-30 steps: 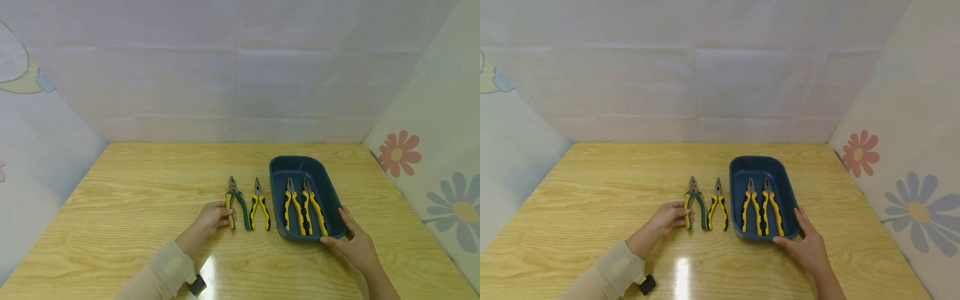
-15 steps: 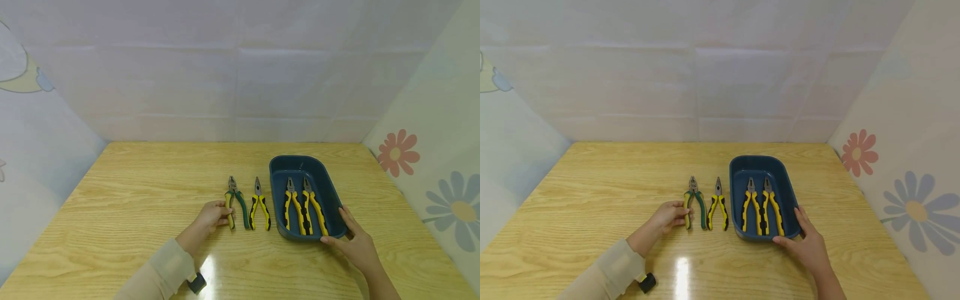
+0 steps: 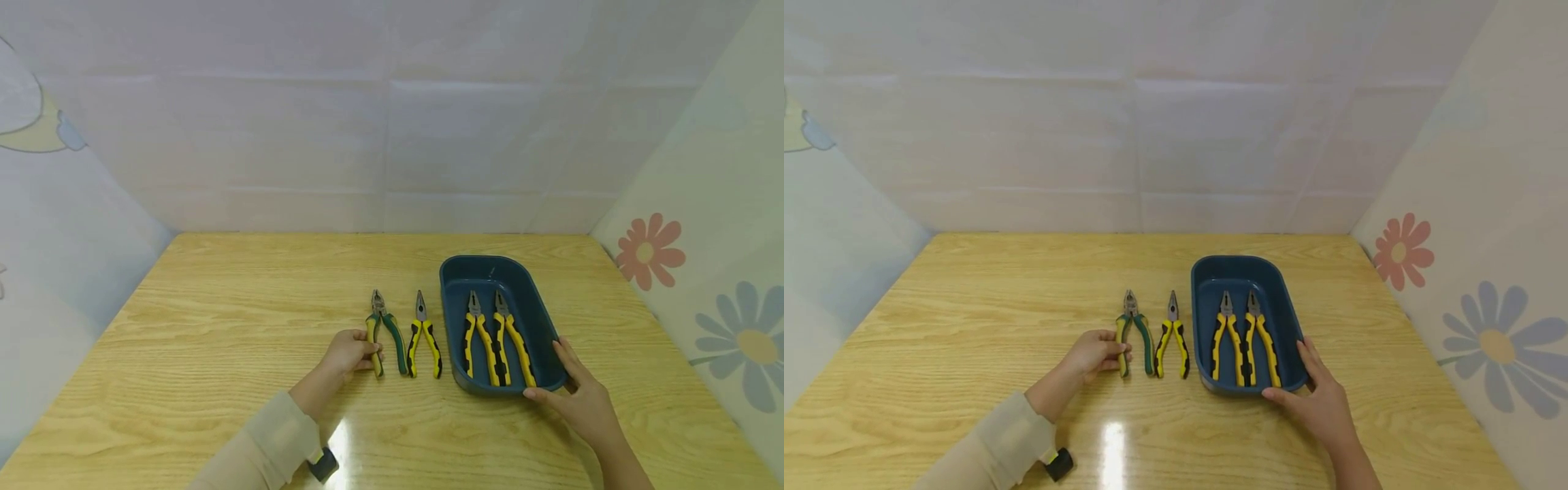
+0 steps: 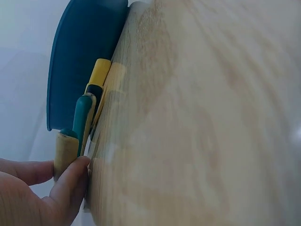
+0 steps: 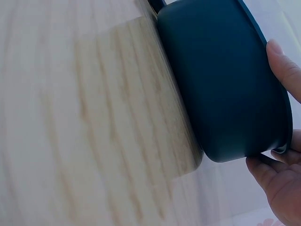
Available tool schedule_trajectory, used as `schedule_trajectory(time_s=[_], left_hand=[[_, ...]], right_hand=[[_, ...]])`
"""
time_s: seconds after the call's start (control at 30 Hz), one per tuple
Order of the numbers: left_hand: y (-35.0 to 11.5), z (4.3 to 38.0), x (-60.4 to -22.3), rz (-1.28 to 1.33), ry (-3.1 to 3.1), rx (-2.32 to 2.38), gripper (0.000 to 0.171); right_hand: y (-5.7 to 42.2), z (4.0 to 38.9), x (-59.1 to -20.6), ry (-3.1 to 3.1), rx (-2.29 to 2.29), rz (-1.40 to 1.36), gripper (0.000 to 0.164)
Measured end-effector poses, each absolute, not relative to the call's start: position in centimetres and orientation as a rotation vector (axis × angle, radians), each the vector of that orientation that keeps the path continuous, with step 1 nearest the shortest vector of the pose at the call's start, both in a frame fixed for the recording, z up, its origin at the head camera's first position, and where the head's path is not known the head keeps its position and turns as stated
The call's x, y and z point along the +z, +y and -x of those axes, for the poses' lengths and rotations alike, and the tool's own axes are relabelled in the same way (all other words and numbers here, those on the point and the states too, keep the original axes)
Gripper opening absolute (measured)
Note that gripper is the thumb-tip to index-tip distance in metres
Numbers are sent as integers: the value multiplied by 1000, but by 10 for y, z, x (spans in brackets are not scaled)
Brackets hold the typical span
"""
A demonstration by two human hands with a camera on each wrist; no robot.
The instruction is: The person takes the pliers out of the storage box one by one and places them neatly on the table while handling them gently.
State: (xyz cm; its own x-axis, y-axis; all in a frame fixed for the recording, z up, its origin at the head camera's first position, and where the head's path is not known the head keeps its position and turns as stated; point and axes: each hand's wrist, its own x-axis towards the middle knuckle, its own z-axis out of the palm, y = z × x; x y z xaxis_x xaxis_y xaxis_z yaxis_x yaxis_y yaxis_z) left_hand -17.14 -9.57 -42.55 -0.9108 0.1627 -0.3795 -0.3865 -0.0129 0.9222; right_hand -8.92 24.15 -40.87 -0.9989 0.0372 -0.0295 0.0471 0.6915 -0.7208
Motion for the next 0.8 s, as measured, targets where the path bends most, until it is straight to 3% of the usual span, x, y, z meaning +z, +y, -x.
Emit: schedule_trajectory(time_s=[0.8], left_hand=[[-100,174,-425,236,2158,1786,26]], right_hand=[[242,90,-409,2832,-1242,-93,90]])
